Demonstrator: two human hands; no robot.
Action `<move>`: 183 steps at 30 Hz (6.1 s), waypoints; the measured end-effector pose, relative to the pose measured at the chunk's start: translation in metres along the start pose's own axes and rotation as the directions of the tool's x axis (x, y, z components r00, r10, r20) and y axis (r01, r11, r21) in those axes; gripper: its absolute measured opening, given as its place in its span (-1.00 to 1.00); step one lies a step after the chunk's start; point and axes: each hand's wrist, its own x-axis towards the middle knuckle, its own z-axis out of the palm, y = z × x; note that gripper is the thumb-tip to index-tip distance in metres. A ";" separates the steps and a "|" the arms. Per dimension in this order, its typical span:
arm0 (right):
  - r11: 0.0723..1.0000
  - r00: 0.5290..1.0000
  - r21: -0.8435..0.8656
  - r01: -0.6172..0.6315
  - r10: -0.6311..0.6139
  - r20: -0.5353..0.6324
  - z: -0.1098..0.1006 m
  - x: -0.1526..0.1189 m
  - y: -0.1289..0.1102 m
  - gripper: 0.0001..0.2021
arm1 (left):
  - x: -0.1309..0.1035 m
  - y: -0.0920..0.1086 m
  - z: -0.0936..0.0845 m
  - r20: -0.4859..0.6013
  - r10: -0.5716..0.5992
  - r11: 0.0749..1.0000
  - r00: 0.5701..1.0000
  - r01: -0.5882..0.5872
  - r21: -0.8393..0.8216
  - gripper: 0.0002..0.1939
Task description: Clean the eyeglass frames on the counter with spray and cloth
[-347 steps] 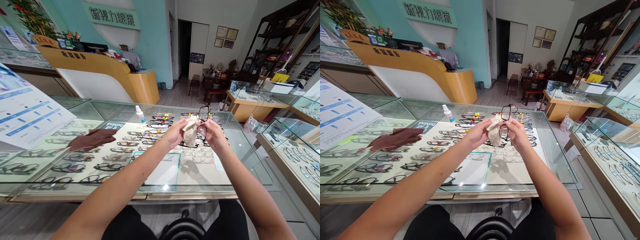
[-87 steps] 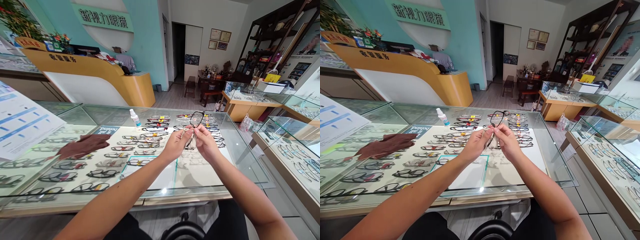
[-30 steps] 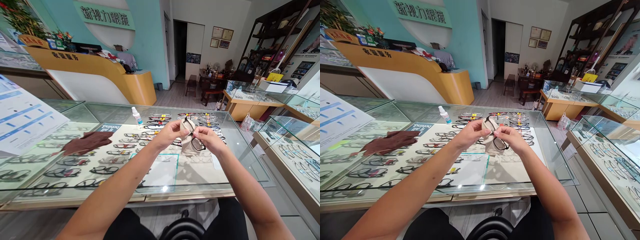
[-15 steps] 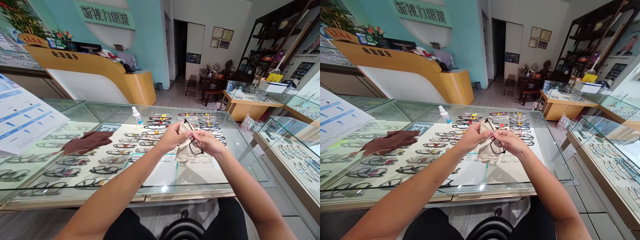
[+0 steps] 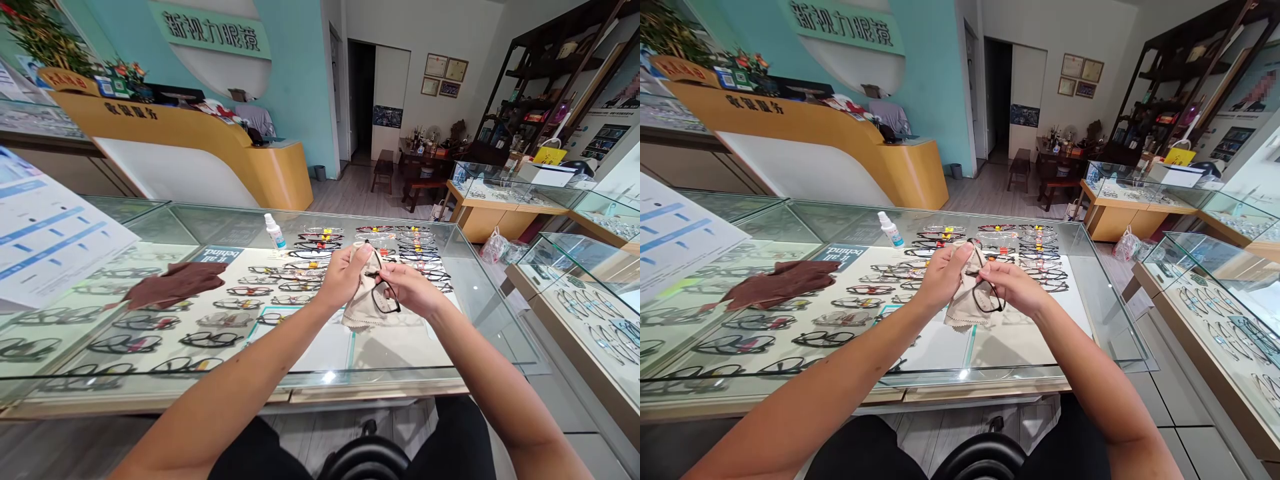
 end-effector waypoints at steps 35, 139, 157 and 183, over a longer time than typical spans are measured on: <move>0.998 0.999 -0.043 0.048 -0.048 -0.008 0.005 -0.007 0.000 -0.55 | 0.006 0.003 -0.008 0.150 -0.075 0.994 0.986 0.085 -0.062 -0.28; 0.734 0.889 -0.528 0.427 -0.446 0.099 0.014 -0.025 -0.137 -0.71 | 0.045 0.118 0.002 0.141 0.588 0.668 0.796 -0.577 0.471 -0.39; -0.053 0.324 -0.937 0.345 -0.930 0.171 0.042 -0.047 -0.138 -0.65 | 0.035 0.125 -0.004 -0.048 0.918 0.287 0.395 -0.572 0.768 -0.48; 0.028 0.310 -0.994 0.110 -0.951 0.008 0.028 -0.014 -0.134 -0.56 | 0.063 0.103 -0.010 -0.231 0.729 0.569 0.644 -0.383 0.727 -0.47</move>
